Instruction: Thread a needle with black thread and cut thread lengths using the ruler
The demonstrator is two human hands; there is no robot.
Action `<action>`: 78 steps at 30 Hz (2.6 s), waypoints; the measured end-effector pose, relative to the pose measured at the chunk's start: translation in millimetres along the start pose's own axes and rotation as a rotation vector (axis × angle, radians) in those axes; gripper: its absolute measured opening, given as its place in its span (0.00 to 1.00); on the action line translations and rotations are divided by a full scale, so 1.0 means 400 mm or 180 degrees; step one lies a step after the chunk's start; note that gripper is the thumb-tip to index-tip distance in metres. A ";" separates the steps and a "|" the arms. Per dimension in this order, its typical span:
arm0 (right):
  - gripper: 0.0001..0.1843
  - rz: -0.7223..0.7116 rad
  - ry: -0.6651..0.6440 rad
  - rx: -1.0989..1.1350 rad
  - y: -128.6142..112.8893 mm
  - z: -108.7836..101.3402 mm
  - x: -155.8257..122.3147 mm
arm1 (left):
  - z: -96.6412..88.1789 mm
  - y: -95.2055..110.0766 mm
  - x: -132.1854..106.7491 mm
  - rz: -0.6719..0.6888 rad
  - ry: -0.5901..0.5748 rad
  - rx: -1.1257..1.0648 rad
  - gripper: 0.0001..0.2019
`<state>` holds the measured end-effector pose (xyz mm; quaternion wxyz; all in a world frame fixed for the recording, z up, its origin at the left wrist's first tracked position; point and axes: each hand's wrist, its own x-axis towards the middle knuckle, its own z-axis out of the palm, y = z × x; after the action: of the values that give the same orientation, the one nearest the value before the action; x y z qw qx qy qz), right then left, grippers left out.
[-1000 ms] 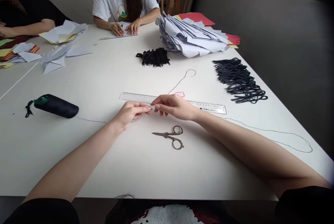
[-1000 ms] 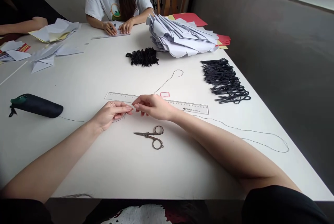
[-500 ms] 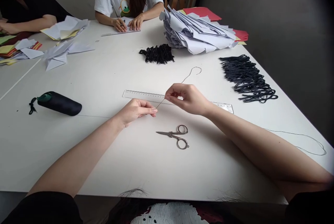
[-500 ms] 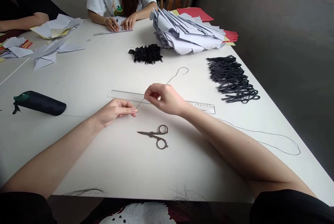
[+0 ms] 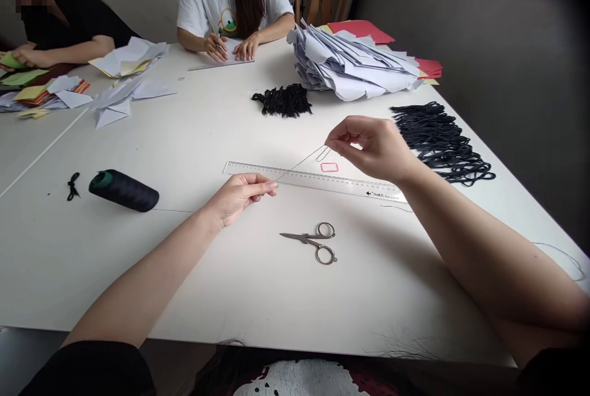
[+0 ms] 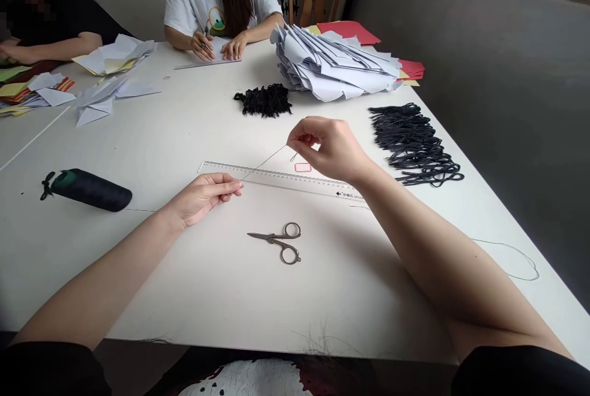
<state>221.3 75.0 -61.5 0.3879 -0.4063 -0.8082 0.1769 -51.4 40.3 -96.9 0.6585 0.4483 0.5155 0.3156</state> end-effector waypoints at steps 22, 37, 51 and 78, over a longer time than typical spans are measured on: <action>0.09 -0.1373 -0.0895 -0.0446 -0.048 0.015 -0.026 | 0.128 0.044 0.045 0.0821 -0.0398 0.0413 0.14; 0.07 -0.1166 -0.0923 -0.0446 -0.018 0.013 -0.019 | 0.085 0.029 0.050 0.0007 -0.0996 0.0511 0.15; 0.08 -0.1041 -0.0952 -0.0424 -0.002 0.023 -0.016 | 0.079 0.019 0.068 -0.0282 -0.0996 0.0450 0.16; 0.18 -0.1424 -0.1231 -0.2489 -0.176 0.082 -0.342 | 0.086 0.000 0.083 -0.0283 -0.0779 0.0210 0.13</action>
<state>209.9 -75.4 -106.1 0.0776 -0.2976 -0.9388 -0.1554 -9.5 60.5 -107.6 0.7147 0.4815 0.4608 0.2119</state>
